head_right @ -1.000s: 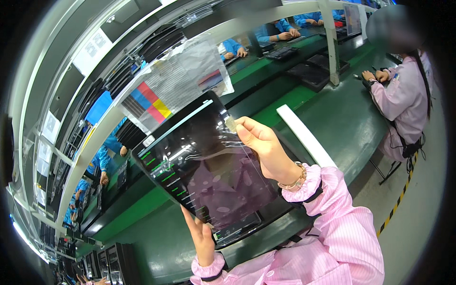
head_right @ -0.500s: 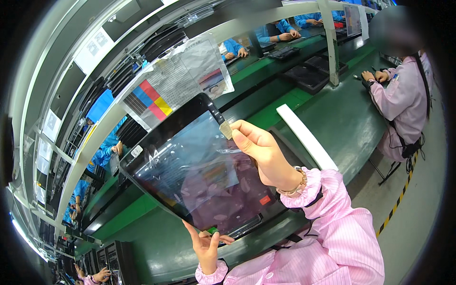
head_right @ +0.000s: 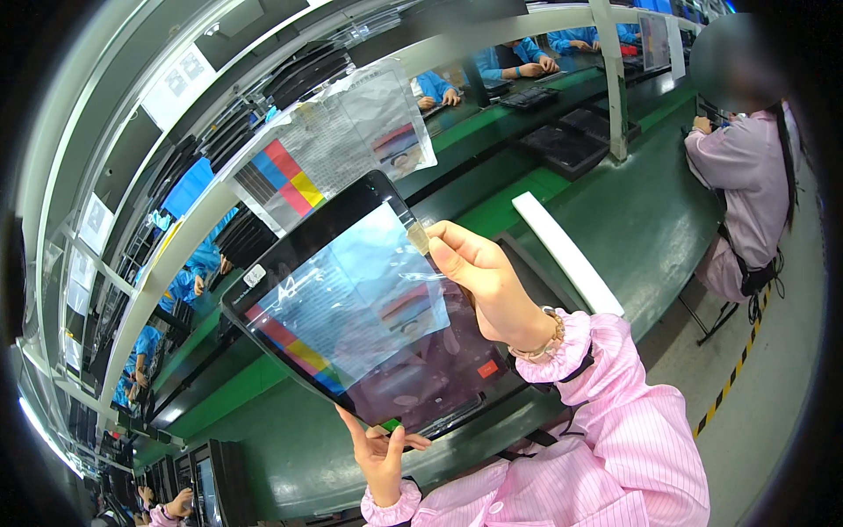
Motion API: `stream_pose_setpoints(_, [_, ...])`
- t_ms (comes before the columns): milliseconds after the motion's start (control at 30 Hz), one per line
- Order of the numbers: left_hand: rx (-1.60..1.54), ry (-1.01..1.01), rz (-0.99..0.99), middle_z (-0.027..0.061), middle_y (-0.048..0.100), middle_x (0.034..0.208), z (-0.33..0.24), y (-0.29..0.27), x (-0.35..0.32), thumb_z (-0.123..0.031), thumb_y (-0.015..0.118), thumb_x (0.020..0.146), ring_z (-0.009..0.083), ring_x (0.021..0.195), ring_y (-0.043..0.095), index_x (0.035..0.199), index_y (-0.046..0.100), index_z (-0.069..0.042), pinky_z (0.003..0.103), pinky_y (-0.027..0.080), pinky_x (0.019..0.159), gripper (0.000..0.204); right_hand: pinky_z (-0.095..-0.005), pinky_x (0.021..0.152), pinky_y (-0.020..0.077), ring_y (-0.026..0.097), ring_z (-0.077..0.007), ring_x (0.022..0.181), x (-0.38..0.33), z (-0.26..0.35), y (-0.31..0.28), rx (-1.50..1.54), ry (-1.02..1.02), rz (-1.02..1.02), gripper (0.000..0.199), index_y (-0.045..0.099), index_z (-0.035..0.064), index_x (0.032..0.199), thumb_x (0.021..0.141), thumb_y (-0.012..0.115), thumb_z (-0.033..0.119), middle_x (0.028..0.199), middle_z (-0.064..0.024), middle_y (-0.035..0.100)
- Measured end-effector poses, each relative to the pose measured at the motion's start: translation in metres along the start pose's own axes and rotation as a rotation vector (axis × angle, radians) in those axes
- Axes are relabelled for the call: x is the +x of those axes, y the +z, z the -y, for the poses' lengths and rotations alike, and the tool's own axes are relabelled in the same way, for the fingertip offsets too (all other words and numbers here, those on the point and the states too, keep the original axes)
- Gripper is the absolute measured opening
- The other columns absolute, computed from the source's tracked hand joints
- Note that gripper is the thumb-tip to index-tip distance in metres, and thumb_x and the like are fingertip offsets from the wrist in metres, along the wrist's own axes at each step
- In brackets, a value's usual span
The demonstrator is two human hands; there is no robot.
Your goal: The worker is performing a quality inspection or functional test on several tablet computers on an electronics assembly line.
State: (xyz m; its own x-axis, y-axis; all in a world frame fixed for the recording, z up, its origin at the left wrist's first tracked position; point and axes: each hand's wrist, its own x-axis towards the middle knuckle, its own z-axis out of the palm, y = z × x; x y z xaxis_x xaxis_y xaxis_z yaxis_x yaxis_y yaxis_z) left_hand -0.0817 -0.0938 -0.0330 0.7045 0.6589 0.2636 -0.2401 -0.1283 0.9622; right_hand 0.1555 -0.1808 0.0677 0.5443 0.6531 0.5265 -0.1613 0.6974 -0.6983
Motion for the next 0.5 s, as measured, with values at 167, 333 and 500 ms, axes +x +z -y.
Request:
stream_pose_setpoints(167, [-0.031, -0.009, -0.009, 0.016, 0.061, 0.081, -0.0009, -0.0009, -0.0012, 0.009, 0.052, 0.084, 0.0253, 0.063, 0.066, 0.146, -0.004, -0.009, 0.032, 0.054, 0.058, 0.085, -0.0201, 0.083, 0.0374, 0.048, -0.0036, 0.09, -0.0012, 0.0015, 0.0048, 0.032, 0.005, 0.009, 0.02, 0.056, 0.0025, 0.104, 0.096, 0.048, 0.019, 0.097, 0.0024, 0.056])
stream_pose_setpoints(333, [0.015, 0.008, -0.008, 0.0158, 0.062, 0.08, -0.001, -0.0029, -0.001, 0.008, 0.052, 0.084, 0.0251, 0.063, 0.066, 0.145, -0.003, -0.008, 0.032, 0.054, 0.058, 0.084, -0.0195, 0.082, 0.0386, 0.049, -0.0027, 0.089, 0.0, 0.0007, 0.0055, 0.074, 0.012, 0.038, 0.019, 0.056, 0.003, 0.104, 0.096, 0.048, 0.018, 0.096, 0.0027, 0.057])
stream_pose_setpoints(500, [0.001, -0.009, -0.027, 0.0157, 0.062, 0.081, -0.0002, -0.0024, -0.0024, 0.008, 0.052, 0.085, 0.0251, 0.063, 0.066, 0.145, -0.004, -0.008, 0.032, 0.054, 0.058, 0.084, -0.0195, 0.082, 0.0382, 0.048, -0.0023, 0.09, 0.0018, -0.0028, 0.0048, 0.02, 0.003, 0.011, 0.02, 0.056, 0.0033, 0.104, 0.096, 0.048, 0.02, 0.095, 0.0028, 0.057])
